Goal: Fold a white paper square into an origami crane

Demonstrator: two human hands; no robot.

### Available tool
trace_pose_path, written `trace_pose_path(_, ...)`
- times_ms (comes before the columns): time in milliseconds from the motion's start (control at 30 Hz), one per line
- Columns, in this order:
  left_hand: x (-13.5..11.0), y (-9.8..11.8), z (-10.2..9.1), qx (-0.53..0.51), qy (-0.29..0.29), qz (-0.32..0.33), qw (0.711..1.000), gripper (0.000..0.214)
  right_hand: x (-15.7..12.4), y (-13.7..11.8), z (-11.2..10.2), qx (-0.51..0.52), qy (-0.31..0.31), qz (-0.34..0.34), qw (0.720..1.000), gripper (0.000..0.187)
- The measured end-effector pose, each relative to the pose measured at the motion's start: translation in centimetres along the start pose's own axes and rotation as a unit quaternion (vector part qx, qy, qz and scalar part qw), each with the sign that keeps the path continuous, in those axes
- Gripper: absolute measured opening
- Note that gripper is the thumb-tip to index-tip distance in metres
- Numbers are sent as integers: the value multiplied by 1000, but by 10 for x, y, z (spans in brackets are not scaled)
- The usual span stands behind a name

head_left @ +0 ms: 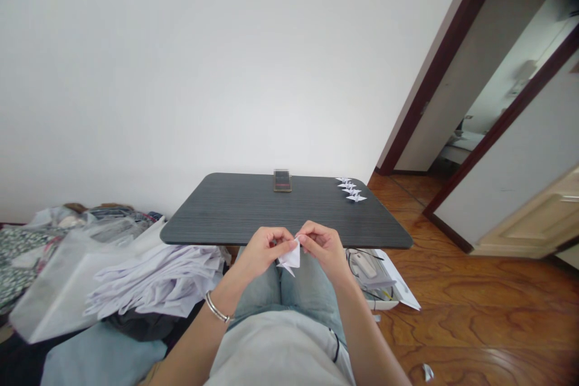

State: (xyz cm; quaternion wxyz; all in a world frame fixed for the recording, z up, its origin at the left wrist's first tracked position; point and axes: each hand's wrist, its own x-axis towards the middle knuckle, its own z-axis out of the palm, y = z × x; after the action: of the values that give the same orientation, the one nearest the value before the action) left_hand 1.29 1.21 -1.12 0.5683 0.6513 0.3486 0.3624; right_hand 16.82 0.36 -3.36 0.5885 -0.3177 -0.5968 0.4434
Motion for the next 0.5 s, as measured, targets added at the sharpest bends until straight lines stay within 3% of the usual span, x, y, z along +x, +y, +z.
trace_pose_path(300, 0, -1, 5, 5, 19, 38, 999, 33, -4, -10, 8, -51, 35, -29, 998, 21)
trace_pose_path(500, -1, 1, 6, 24, 24, 49, 998, 34, -3, -8, 6, -34, 22, -16, 999, 23)
